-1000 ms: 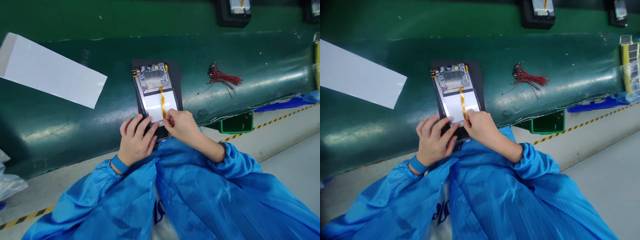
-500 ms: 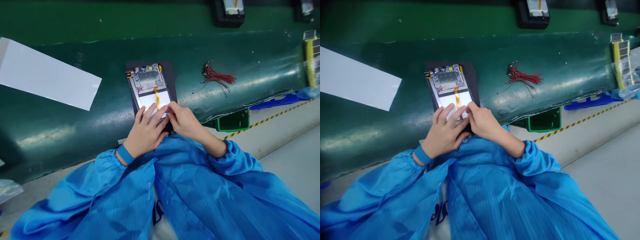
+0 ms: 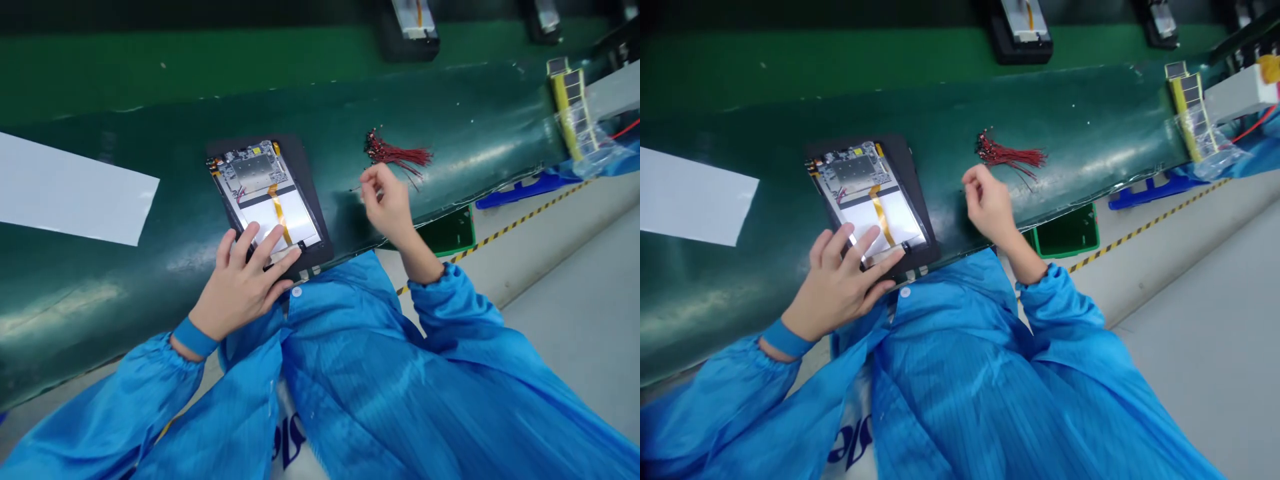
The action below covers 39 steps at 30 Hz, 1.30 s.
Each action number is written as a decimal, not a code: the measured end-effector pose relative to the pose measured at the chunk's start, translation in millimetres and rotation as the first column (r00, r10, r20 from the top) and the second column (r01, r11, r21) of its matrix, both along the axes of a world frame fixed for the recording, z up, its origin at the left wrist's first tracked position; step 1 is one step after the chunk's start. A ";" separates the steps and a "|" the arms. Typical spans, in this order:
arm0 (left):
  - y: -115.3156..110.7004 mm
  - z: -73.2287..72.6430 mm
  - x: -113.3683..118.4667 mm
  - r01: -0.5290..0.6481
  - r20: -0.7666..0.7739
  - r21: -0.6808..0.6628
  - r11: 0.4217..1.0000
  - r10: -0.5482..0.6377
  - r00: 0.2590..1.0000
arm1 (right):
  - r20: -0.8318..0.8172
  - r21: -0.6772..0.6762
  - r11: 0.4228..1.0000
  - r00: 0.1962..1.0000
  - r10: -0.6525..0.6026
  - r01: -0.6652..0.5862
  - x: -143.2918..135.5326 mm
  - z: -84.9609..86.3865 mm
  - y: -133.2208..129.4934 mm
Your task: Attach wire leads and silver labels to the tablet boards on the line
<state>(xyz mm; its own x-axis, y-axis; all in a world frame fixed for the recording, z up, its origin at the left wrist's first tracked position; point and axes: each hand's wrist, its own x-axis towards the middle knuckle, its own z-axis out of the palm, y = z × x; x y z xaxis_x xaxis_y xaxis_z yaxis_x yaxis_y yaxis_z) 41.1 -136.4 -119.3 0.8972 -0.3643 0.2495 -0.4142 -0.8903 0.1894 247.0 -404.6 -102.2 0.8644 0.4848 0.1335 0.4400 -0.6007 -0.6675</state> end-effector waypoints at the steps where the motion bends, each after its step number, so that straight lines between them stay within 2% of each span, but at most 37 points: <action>1: -1.5 -1.2 3.2 0.014 0.005 0.001 1.000 -0.014 1.000 | 0.105 -0.072 0.997 0.994 0.015 -0.008 15.2 -2.5 -9.4; 3: 1.7 -2.8 2.7 0.045 0.002 0.029 0.999 -0.045 0.999 | 0.193 -0.227 0.967 0.968 0.161 -0.116 42.2 -9.1 -22.4; 6: 13.2 -0.7 -12.0 0.078 -0.012 0.059 0.995 -0.078 0.997 | 0.138 -0.338 0.895 0.925 0.355 -0.293 68.7 -22.0 -29.0; 8: 15.6 4.9 -22.8 0.037 0.029 -0.018 0.999 -0.036 0.999 | 0.103 -0.347 0.865 0.902 0.419 -0.362 75.8 -27.1 -28.1; 10: 8.6 13.0 -26.8 -0.107 0.103 -0.208 0.972 0.130 0.986 | 0.079 -0.335 0.844 0.880 0.468 -0.419 73.5 -24.6 -23.1; 11: 1.8 17.5 -25.0 -0.200 0.113 -0.332 0.922 0.249 0.962 | 0.071 -0.315 0.837 0.868 0.492 -0.448 68.2 -19.9 -18.5; 12: -6.4 22.0 -20.8 -0.291 0.079 -0.459 0.840 0.365 0.928 | 0.066 -0.282 0.830 0.853 0.518 -0.482 60.2 -13.4 -12.2; 13: -15.3 26.5 -14.5 -0.370 -0.001 -0.569 0.734 0.450 0.893 | 0.063 -0.237 0.819 0.833 0.550 -0.523 49.5 -5.7 -4.3; 14: -24.0 30.9 -6.8 -0.433 -0.121 -0.653 0.621 0.479 0.869 | 0.063 -0.184 0.801 0.807 0.588 -0.569 36.8 2.6 5.0; 15: -31.9 35.0 1.5 -0.484 -0.263 -0.706 0.518 0.443 0.857 | 0.068 -0.130 0.776 0.775 0.628 -0.618 22.9 10.5 14.9; 16: -38.4 38.6 9.8 -0.525 -0.397 -0.735 0.429 0.356 0.846 | 0.080 -0.082 0.744 0.740 0.668 -0.663 8.9 17.4 24.9; 18: -46.7 43.8 23.4 -0.582 -0.564 -0.757 0.298 0.151 0.812 | 0.125 -0.026 0.689 0.682 0.721 -0.724 -15.2 26.9 42.1; 20: -49.6 46.0 31.0 -0.598 -0.603 -0.776 0.202 0.045 0.797 | 0.172 -0.027 0.669 0.656 0.735 -0.742 -30.2 30.8 52.9; 22: -49.4 46.0 33.0 -0.603 -0.603 -0.784 0.149 0.048 0.796 | 0.194 -0.054 0.666 0.647 0.738 -0.744 -36.2 30.8 57.6; 24: -48.1 45.1 31.8 -0.611 -0.607 -0.780 0.139 0.074 0.791 | 0.190 -0.066 0.666 0.646 0.739 -0.743 -37.6 28.6 58.7; 28: -46.4 44.2 29.5 -0.609 -0.598 -0.785 0.114 0.117 0.793 | 0.177 0.002 0.686 0.675 0.716 -0.728 -41.6 23.4 59.9; 31: -46.6 43.2 28.3 -0.607 -0.601 -0.793 0.053 0.092 0.794 | 0.192 -0.007 0.702 0.688 0.700 -0.713 -45.2 22.3 59.8; 33: -46.6 41.0 25.5 -0.624 -0.621 -0.780 0.057 0.061 0.782 | 0.171 -0.030 0.715 0.701 0.693 -0.699 -42.7 23.8 57.1; 35: -45.9 36.6 20.7 -0.630 -0.620 -0.766 0.130 0.111 0.777 | 0.098 -0.031 0.750 0.745 0.660 -0.660 -34.6 26.3 52.1; 36: -45.4 33.6 17.9 -0.623 -0.597 -0.757 0.197 0.176 0.782 | 0.039 -0.032 0.770 0.769 0.638 -0.637 -29.1 27.5 49.2; 39: -44.1 22.7 11.1 -0.554 -0.387 -0.684 0.475 0.408 0.827 | -0.161 -0.046 0.799 0.794 0.587 -0.600 -13.7 30.1 42.2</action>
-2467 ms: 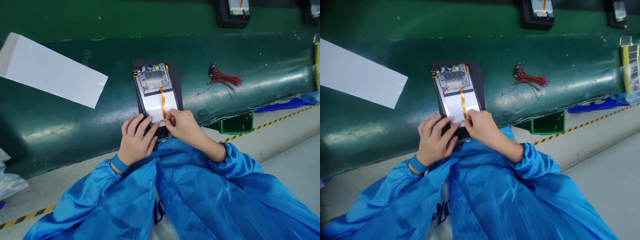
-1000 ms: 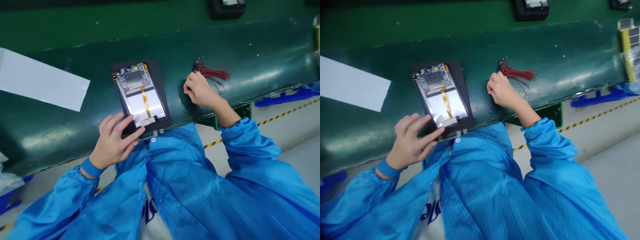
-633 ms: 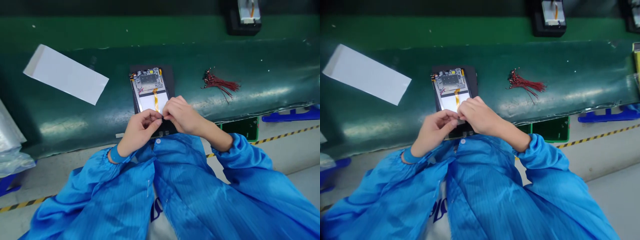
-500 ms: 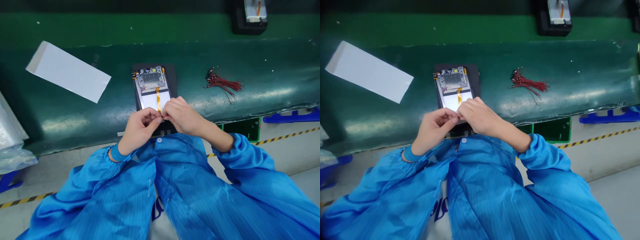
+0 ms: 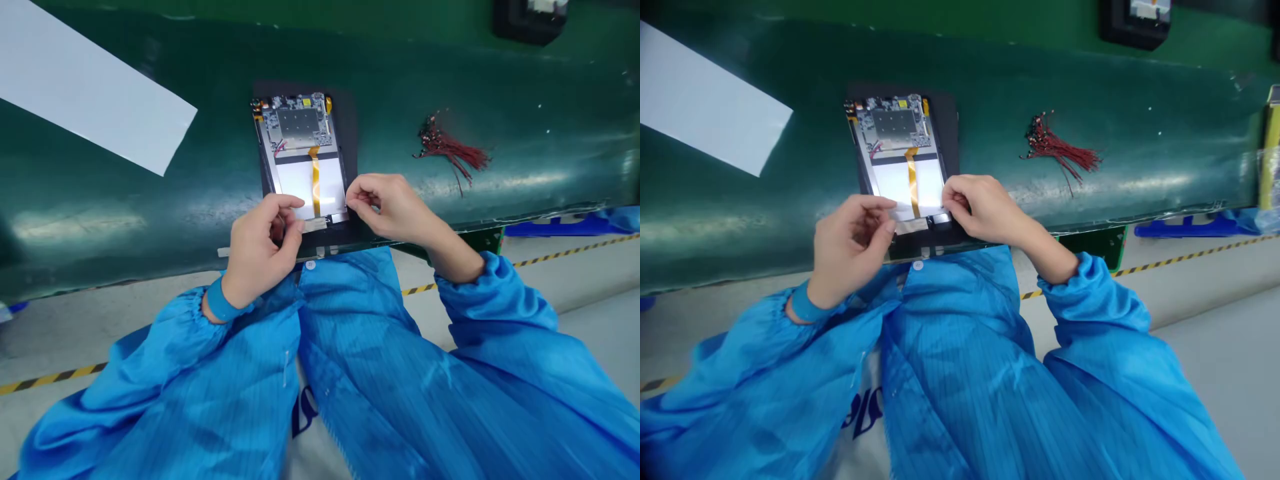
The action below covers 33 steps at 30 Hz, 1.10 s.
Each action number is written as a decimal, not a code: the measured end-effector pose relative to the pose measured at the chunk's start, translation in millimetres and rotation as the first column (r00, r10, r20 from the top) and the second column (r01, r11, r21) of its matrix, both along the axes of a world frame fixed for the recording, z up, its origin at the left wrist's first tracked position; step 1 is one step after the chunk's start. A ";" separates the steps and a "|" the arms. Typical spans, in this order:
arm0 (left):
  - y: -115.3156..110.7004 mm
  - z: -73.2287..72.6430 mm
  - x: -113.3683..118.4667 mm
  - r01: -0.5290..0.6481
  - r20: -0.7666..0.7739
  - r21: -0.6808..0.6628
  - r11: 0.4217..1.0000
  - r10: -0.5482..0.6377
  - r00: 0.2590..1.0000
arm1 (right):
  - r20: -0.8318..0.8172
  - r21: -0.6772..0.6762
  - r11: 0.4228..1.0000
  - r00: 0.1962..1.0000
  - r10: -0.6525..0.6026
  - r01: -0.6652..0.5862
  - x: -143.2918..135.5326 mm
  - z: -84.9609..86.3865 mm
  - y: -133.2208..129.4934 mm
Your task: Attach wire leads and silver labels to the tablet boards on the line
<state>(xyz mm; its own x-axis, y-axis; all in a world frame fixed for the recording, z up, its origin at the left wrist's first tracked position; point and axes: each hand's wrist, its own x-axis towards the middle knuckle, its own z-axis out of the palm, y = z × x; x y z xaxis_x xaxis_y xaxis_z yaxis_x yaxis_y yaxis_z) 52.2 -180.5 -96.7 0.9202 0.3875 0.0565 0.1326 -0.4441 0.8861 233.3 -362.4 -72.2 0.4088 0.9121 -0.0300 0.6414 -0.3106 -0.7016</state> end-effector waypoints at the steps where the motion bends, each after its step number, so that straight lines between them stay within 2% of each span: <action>1: 0.1 -3.6 -1.2 0.001 0.041 0.136 0.991 -0.006 0.999 | -0.040 -0.035 0.999 0.999 0.007 -0.008 2.9 0.2 -0.9; 3: -0.6 -9.4 -2.2 0.011 0.106 0.335 0.942 -0.049 0.993 | -0.077 -0.082 0.995 0.996 0.042 -0.048 4.1 -0.2 -0.5; 6: -2.9 -14.9 -3.5 0.033 0.152 0.455 0.890 -0.115 0.982 | -0.041 -0.139 0.982 0.992 0.122 -0.127 -2.1 -2.9 2.8; 12: -9.3 -23.0 -11.0 0.061 0.170 0.511 0.858 -0.170 0.971 | 0.064 -0.168 0.971 0.981 0.184 -0.172 -13.8 -12.4 1.0; 19: -17.2 -33.1 -14.1 0.048 0.192 0.613 0.788 -0.208 0.959 | 0.164 -0.173 0.967 0.962 0.218 -0.189 -23.1 -18.7 -1.4; 24: -17.4 -37.2 -18.3 0.082 0.141 0.596 0.799 -0.205 0.969 | 0.277 -0.146 0.969 0.932 0.234 -0.200 -27.9 -24.9 -6.6; 28: -18.2 -37.6 -19.2 0.075 0.173 0.570 0.818 -0.209 0.962 | 0.346 -0.129 0.972 0.910 0.230 -0.197 -29.4 -29.3 -10.4; 33: -19.2 -38.5 -18.2 0.060 0.182 0.614 0.787 -0.216 0.959 | 0.374 -0.122 0.971 0.897 0.237 -0.205 -31.1 -32.8 -11.8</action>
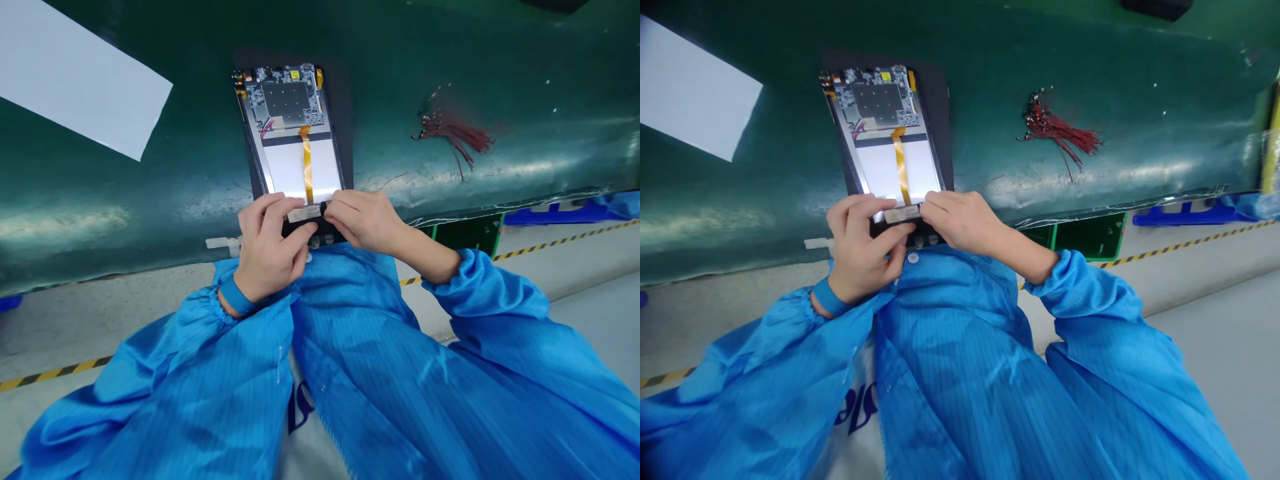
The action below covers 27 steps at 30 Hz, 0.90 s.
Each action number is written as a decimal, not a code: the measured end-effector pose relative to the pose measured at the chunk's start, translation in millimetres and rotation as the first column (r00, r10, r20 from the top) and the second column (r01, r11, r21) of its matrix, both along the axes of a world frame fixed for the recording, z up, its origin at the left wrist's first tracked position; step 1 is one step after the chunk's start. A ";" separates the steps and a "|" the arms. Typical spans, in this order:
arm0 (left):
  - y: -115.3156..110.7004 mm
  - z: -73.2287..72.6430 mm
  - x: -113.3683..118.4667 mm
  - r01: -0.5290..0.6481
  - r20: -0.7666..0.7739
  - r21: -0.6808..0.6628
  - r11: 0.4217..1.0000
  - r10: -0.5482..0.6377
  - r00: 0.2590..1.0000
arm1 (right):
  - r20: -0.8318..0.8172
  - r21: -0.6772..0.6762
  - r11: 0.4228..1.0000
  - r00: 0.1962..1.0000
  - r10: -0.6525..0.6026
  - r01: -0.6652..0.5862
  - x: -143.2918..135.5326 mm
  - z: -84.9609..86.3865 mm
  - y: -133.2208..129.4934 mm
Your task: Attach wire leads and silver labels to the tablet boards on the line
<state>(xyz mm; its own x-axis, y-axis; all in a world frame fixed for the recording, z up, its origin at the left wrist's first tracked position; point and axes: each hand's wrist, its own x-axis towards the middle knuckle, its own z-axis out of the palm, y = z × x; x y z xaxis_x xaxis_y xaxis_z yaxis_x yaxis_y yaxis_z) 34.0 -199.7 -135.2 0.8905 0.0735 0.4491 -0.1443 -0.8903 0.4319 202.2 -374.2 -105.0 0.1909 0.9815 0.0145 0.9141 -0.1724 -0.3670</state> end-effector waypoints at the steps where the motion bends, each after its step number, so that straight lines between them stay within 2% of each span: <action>1: -0.1 -0.3 0.1 -0.010 -0.014 0.012 1.000 0.010 1.000 | -0.006 -0.002 1.000 1.000 -0.003 0.002 -0.1 -0.6 -0.3; 7: -2.1 0.6 2.1 -0.006 -0.070 0.041 0.999 0.009 0.998 | 0.017 0.007 1.000 1.000 0.005 -0.006 1.0 -1.4 -1.3; 12: -1.2 0.7 5.7 0.023 -0.120 -0.021 1.000 -0.025 0.992 | 0.020 0.013 1.000 1.000 0.020 -0.020 2.6 -2.5 -0.8; 16: 0.9 1.6 9.5 0.118 -0.071 0.082 0.990 -0.112 0.991 | 0.040 0.041 0.997 0.998 0.057 -0.059 4.9 -5.8 -1.9; 19: -0.7 5.6 13.0 0.136 -0.027 0.141 0.981 -0.133 0.991 | 0.042 0.062 0.996 0.997 0.063 -0.065 8.3 -5.4 -5.6; 21: -3.4 8.4 15.6 0.130 -0.092 0.096 0.987 -0.121 0.988 | 0.024 0.075 0.996 0.999 0.042 -0.043 12.0 -4.2 -9.0; 24: -9.8 11.2 20.9 0.111 -0.223 -0.080 0.991 -0.126 0.967 | 0.022 0.079 0.997 1.000 0.001 -0.002 19.0 -3.1 -12.5; 27: -17.6 16.3 26.6 0.077 -0.268 -0.200 0.977 -0.130 0.955 | 0.028 0.096 0.992 0.996 -0.084 0.081 25.9 -0.4 -13.0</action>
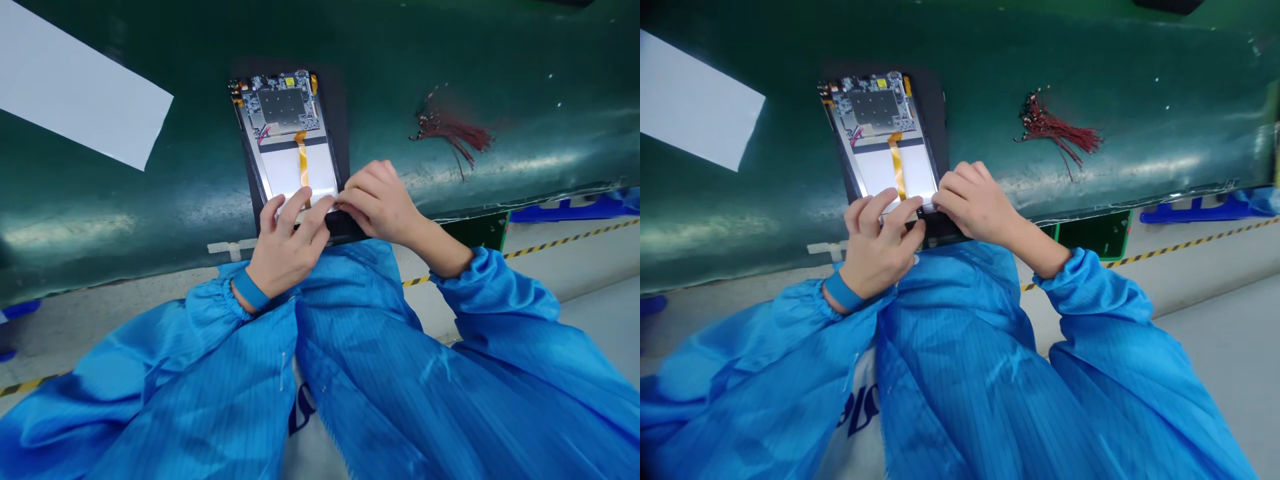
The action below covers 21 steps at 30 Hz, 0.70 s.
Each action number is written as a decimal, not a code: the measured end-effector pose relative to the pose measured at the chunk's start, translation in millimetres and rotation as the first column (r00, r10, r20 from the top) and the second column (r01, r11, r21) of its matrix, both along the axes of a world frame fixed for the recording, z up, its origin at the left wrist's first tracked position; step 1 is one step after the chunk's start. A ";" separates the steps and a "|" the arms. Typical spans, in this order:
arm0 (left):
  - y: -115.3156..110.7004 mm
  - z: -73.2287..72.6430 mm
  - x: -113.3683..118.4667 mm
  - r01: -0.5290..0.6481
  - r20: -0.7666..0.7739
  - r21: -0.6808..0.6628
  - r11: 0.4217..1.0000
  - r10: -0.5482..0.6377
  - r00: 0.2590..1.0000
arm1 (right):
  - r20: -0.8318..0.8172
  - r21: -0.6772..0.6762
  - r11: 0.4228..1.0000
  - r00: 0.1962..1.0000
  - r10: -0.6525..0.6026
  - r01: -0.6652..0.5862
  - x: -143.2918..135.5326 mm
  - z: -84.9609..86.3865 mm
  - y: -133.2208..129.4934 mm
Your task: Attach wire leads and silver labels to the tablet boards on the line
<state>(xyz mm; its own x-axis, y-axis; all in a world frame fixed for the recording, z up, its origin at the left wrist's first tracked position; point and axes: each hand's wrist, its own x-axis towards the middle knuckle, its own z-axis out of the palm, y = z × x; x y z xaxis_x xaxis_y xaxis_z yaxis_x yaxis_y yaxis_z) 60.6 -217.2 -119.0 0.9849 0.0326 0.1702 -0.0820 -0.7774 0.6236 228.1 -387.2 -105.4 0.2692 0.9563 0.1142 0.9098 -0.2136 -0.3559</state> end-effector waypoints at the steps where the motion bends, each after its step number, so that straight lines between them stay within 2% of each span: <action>1: -1.8 3.1 0.7 -0.007 -0.004 -0.019 1.000 0.007 1.000 | 0.002 0.018 0.999 0.999 -0.049 0.049 2.0 2.2 -0.7; 3: -1.3 11.0 -2.2 -0.010 0.007 -0.034 0.999 0.010 1.000 | 0.004 0.075 0.982 0.985 -0.173 0.172 5.0 8.3 -5.2; 5: 6.5 18.0 -13.0 -0.032 0.039 -0.014 0.999 0.033 0.999 | -0.002 0.144 0.941 0.951 -0.308 0.305 5.0 14.5 -14.6; 7: 20.7 20.4 -30.0 -0.157 0.042 -0.038 0.987 0.158 0.986 | -0.025 0.162 0.891 0.904 -0.426 0.424 -1.4 17.1 -25.6; 8: 28.9 19.1 -39.2 -0.243 0.013 -0.094 0.965 0.245 0.969 | -0.036 0.139 0.872 0.882 -0.469 0.469 -8.0 16.4 -29.8; 10: 44.2 12.5 -54.7 -0.383 -0.129 -0.272 0.883 0.361 0.923 | -0.067 0.039 0.859 0.859 -0.507 0.510 -27.8 11.3 -32.0; 12: 55.2 3.6 -61.7 -0.440 -0.297 -0.455 0.774 0.334 0.894 | -0.142 -0.058 0.853 0.842 -0.521 0.519 -51.7 3.9 -24.2; 14: 61.2 -3.2 -57.4 -0.474 -0.395 -0.546 0.691 0.286 0.873 | -0.292 -0.084 0.823 0.776 -0.559 0.561 -70.1 -2.9 -8.8; 15: 62.9 -4.9 -50.9 -0.495 -0.420 -0.562 0.662 0.287 0.861 | -0.395 -0.072 0.798 0.718 -0.573 0.598 -74.4 -5.3 0.6; 17: 65.6 -4.7 -31.0 -0.520 -0.424 -0.578 0.629 0.313 0.850 | -0.620 -0.039 0.722 0.550 -0.560 0.691 -70.5 -7.8 20.6; 19: 69.0 -0.1 -5.5 -0.509 -0.397 -0.603 0.615 0.322 0.860 | -0.830 -0.033 0.625 0.327 -0.452 0.780 -50.6 -7.8 41.7; 21: 74.3 8.5 18.5 -0.487 -0.360 -0.634 0.600 0.328 0.873 | -0.948 -0.094 0.516 0.081 -0.307 0.851 -17.9 -7.0 64.0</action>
<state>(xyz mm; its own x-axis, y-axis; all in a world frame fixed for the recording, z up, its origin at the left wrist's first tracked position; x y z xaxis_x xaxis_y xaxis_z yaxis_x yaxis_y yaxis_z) 79.0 -143.0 -110.5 0.8455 0.4669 -0.2592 0.3124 -0.0388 0.9491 210.2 -323.2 -112.4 0.8952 0.3197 -0.3106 -0.2922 -0.1052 -0.9505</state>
